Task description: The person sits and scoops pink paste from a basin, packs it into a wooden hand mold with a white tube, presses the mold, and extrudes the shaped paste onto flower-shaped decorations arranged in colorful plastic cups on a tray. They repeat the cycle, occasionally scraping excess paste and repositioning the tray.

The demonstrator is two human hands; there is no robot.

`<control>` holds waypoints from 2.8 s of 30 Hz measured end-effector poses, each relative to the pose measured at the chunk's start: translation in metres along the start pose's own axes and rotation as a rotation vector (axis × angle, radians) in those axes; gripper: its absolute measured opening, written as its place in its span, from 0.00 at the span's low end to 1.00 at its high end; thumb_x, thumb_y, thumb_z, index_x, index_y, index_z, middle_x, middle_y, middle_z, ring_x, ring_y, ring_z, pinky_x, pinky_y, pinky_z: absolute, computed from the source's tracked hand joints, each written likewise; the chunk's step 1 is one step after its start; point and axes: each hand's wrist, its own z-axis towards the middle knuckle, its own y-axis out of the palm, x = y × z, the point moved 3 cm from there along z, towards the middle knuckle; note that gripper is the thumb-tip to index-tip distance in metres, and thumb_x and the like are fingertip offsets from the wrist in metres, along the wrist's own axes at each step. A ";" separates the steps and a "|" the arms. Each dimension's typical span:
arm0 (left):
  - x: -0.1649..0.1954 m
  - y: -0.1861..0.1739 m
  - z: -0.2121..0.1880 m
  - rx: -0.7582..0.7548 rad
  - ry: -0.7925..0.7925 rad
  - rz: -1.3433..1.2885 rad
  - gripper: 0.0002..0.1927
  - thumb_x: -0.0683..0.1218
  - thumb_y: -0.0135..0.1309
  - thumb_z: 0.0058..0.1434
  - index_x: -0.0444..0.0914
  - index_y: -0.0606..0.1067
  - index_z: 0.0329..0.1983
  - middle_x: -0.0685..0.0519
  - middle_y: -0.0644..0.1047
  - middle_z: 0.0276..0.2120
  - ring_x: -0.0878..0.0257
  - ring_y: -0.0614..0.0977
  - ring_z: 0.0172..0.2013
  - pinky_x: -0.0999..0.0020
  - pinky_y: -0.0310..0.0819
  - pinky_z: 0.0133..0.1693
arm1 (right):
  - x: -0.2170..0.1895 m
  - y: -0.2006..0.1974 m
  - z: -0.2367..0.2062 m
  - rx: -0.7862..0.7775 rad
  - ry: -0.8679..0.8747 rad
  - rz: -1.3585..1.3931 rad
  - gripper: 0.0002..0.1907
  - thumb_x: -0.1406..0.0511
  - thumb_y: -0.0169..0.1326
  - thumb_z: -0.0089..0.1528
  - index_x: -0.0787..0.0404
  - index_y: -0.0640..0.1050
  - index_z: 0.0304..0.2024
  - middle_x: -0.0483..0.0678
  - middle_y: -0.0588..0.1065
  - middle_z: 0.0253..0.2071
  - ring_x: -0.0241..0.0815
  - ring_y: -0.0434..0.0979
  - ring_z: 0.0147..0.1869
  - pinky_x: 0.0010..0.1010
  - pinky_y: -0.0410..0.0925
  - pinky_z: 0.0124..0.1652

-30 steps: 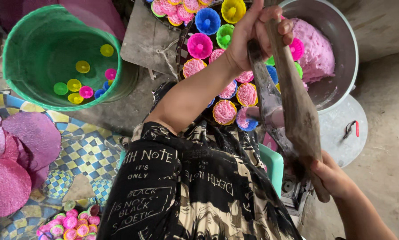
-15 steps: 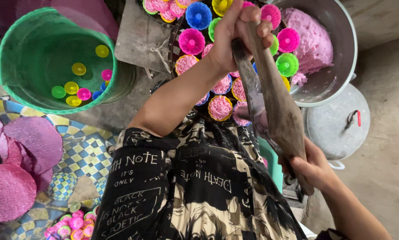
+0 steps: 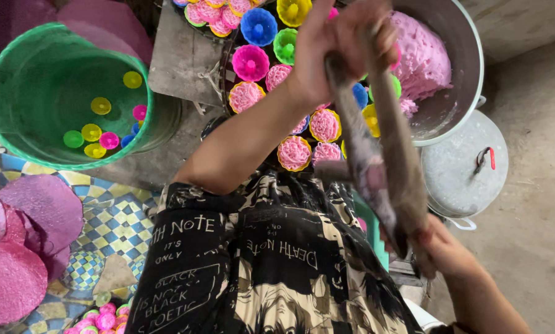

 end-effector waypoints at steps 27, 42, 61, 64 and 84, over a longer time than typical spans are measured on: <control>-0.030 -0.077 0.034 0.196 -0.015 -0.041 0.24 0.64 0.39 0.72 0.40 0.69 0.50 0.53 0.69 0.22 0.55 0.77 0.25 0.51 0.76 0.40 | -0.002 -0.050 0.018 0.464 0.140 -0.403 0.28 0.52 0.41 0.70 0.72 0.79 0.39 0.51 0.79 0.28 0.39 0.77 0.30 0.29 0.70 0.33; -0.048 -0.073 0.020 0.316 -0.090 -0.130 0.27 0.68 0.35 0.68 0.42 0.68 0.42 0.53 0.64 0.15 0.57 0.71 0.17 0.56 0.70 0.28 | 0.017 -0.026 0.013 0.573 0.093 -0.276 0.17 0.58 0.46 0.70 0.67 0.76 0.41 0.46 0.74 0.25 0.34 0.69 0.23 0.27 0.64 0.24; -0.019 -0.030 0.038 0.194 -0.125 0.277 0.38 0.73 0.38 0.65 0.36 0.71 0.51 0.42 0.76 0.40 0.51 0.79 0.41 0.52 0.74 0.48 | 0.011 -0.021 0.026 0.410 -0.166 0.040 0.33 0.43 0.45 0.69 0.69 0.72 0.47 0.52 0.74 0.27 0.37 0.70 0.21 0.27 0.64 0.21; -0.016 0.021 0.022 -0.351 0.056 1.162 0.31 0.61 0.53 0.64 0.33 0.70 0.58 0.40 0.76 0.52 0.51 0.78 0.53 0.52 0.70 0.54 | 0.003 -0.019 0.053 0.500 -0.290 0.173 0.32 0.43 0.44 0.67 0.66 0.71 0.52 0.50 0.75 0.32 0.38 0.72 0.25 0.29 0.66 0.22; -0.073 0.080 -0.012 -0.623 -0.780 2.133 0.12 0.48 0.60 0.47 0.41 0.80 0.34 0.45 0.82 0.30 0.48 0.85 0.34 0.53 0.79 0.35 | -0.205 0.052 0.047 0.400 -0.701 -0.972 0.26 0.62 0.68 0.54 0.60 0.70 0.49 0.40 0.76 0.33 0.38 0.78 0.36 0.33 0.70 0.38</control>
